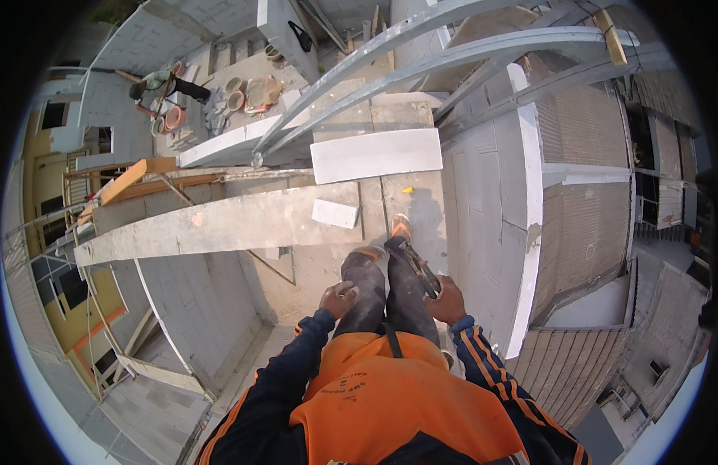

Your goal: The person assembles a metal scaffolding structure on a construction site. They position metal poles, secure them with pliers, and walk along wooden planks to reach different sections.

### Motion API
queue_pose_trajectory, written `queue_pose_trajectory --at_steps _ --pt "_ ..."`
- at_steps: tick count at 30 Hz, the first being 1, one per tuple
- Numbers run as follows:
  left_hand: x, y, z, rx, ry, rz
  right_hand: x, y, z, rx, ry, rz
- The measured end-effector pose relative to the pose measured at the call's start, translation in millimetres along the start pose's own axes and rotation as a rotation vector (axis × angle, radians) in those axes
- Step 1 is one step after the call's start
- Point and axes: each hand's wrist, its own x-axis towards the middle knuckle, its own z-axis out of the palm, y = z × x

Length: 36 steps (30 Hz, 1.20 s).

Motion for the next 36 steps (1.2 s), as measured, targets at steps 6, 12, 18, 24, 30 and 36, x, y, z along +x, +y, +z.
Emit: queue_pose_trajectory --at_steps 6,12,18,24,30,36 --pt "23.8 68.8 36.3 -0.470 0.038 -0.013 45.0 0.1 0.9 -0.068 -0.099 -0.164" --pt "25.3 101.6 65.0 -0.894 -0.016 -0.141 45.6 -52.7 8.5 -0.068 -0.251 -0.363" --pt "31.6 70.8 53.2 -1.421 0.365 -0.082 68.0 -75.0 28.3 -0.025 -0.558 -0.409" --pt "60.2 -21.2 -2.8 -1.491 0.559 -0.093 211.4 -19.8 42.2 -0.121 -0.410 -0.173" --pt "147.3 -118.9 11.8 -1.682 0.730 -0.258 443.5 14.9 86.2 -0.501 -0.466 -0.110" --pt "278.5 -158.2 64.3 -1.655 0.531 -0.119 612.0 2.5 142.5 -0.709 -0.362 -0.176"
